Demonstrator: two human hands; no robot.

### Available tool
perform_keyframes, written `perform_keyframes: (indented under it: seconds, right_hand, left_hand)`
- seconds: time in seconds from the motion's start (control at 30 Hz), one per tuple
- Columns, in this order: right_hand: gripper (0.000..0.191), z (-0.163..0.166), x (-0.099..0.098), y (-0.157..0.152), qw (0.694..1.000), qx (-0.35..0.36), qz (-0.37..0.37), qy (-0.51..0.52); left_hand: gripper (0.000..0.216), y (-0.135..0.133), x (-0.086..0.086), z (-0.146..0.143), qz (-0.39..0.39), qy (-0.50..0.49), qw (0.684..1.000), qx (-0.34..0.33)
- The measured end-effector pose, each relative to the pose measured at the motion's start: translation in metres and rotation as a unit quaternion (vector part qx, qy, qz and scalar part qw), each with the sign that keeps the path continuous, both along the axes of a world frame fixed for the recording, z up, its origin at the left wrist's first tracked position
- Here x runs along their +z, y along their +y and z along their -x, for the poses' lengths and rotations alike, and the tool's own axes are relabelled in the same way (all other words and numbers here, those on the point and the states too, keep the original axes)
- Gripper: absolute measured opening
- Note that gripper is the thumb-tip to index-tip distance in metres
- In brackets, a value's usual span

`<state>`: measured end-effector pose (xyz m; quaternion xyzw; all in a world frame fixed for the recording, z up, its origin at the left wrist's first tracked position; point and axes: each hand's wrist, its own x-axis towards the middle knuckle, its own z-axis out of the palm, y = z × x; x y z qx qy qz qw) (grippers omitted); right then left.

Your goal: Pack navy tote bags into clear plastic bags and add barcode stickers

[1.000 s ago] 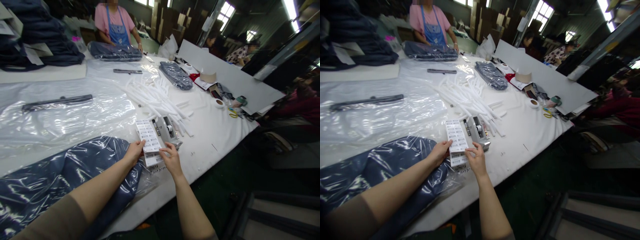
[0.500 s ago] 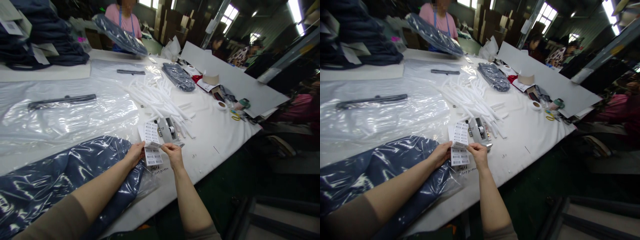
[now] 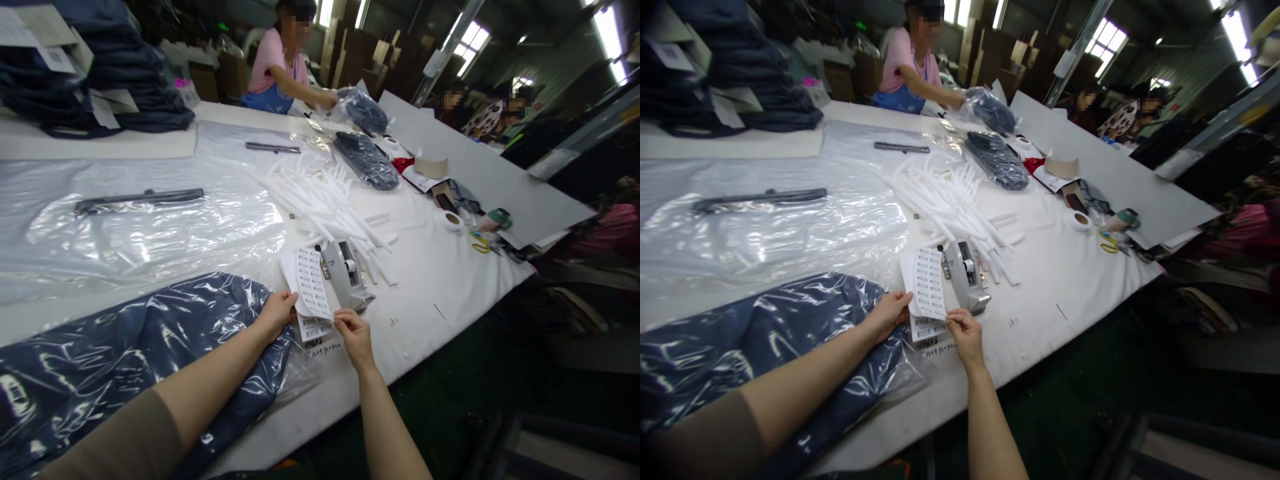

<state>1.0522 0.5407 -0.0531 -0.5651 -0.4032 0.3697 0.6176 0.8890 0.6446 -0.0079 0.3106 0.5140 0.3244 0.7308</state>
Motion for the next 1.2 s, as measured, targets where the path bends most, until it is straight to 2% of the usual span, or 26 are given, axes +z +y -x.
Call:
perform_keyframes:
  seconds: [0.07,0.13,0.27,0.33,0.4,0.43,0.5,0.53,0.57,0.6,0.63,0.67,0.7,0.73,0.77,0.8,0.83,0.9,0.97,1.07,1.13,1.2]
  right_hand:
    - [0.021,-0.001,-0.005,-0.002,0.999,0.032,0.000,-0.005]
    - [0.034,-0.002,-0.010,-0.001,0.998,0.042,0.023,0.040]
    - [0.061,0.002,-0.012,0.006,0.964,-0.023,0.140,0.224]
    - [0.071,0.007,-0.007,0.012,0.955,0.012,0.167,0.246]
    - [0.082,0.012,0.002,0.018,0.956,0.050,0.161,0.241]
    - [0.081,0.014,0.006,0.021,0.956,0.057,0.155,0.242]
    - [0.067,0.015,0.017,0.025,0.951,0.059,0.152,0.262]
    - [0.060,0.014,0.024,0.027,0.947,0.059,0.154,0.276]
    - [0.055,0.013,0.031,0.028,0.942,0.060,0.156,0.289]
    - [0.052,0.012,0.040,0.029,0.939,0.063,0.156,0.300]
    - [0.051,0.010,0.051,0.029,0.937,0.069,0.153,0.306]
    - [0.050,0.007,0.063,0.030,0.937,0.077,0.146,0.308]
    - [0.049,0.004,0.076,0.029,0.939,0.090,0.134,0.305]
    - [0.050,0.001,0.090,0.029,0.942,0.106,0.116,0.297]
    - [0.054,-0.003,0.104,0.028,0.947,0.118,0.088,0.284]
    - [0.060,-0.007,0.117,0.027,0.957,0.115,0.049,0.262]
    - [0.066,-0.011,0.128,0.026,0.969,0.093,0.002,0.228]
    - [0.073,-0.015,0.141,0.022,0.986,0.029,-0.078,0.141]
    - [0.073,-0.012,0.143,0.016,0.993,0.031,-0.080,0.078]
    - [0.056,0.004,0.132,0.006,0.986,0.137,0.013,0.094]
    - [0.042,0.016,0.123,0.000,0.981,0.138,0.041,0.128]
    - [0.038,0.026,0.114,-0.005,0.982,0.110,0.052,0.142]
  left_hand:
    - [0.021,0.000,-0.001,0.001,-0.002,0.000,1.000,0.001]
    - [0.019,0.000,-0.002,0.001,-0.007,-0.004,1.000,-0.003]
    - [0.013,-0.001,-0.006,0.001,-0.022,-0.012,1.000,-0.019]
    - [0.013,0.000,-0.007,0.000,-0.026,-0.007,0.999,-0.028]
    - [0.016,0.001,-0.006,0.001,-0.031,0.004,0.999,-0.044]
    - [0.017,0.001,-0.005,0.003,-0.038,0.013,0.998,-0.051]
    - [0.021,0.003,-0.001,0.011,-0.061,0.038,0.996,-0.046]
    - [0.031,0.004,0.003,0.016,-0.095,0.057,0.993,-0.036]
    - [0.047,0.006,0.007,0.022,-0.161,0.087,0.983,-0.032]
    - [0.062,0.008,0.012,0.028,-0.253,0.124,0.959,-0.044]
    - [0.071,0.011,0.019,0.033,-0.357,0.162,0.917,-0.075]
    - [0.071,0.015,0.026,0.037,-0.454,0.194,0.861,-0.121]
    - [0.061,0.020,0.035,0.039,-0.523,0.214,0.806,-0.173]
    - [0.045,0.024,0.045,0.038,-0.554,0.220,0.773,-0.217]
    - [0.027,0.027,0.056,0.036,-0.548,0.211,0.774,-0.237]
    - [0.013,0.030,0.069,0.033,-0.520,0.188,0.799,-0.238]
    - [0.012,0.031,0.081,0.029,-0.478,0.154,0.835,-0.224]
    - [0.024,0.028,0.105,0.021,-0.375,0.058,0.908,-0.175]
    - [0.032,0.021,0.120,0.017,-0.275,-0.034,0.951,-0.138]
    - [0.025,0.009,0.122,0.019,-0.178,-0.071,0.978,-0.088]
    - [0.018,0.003,0.113,0.022,-0.162,-0.055,0.984,-0.049]
    - [0.016,-0.003,0.102,0.026,-0.163,-0.044,0.985,-0.026]
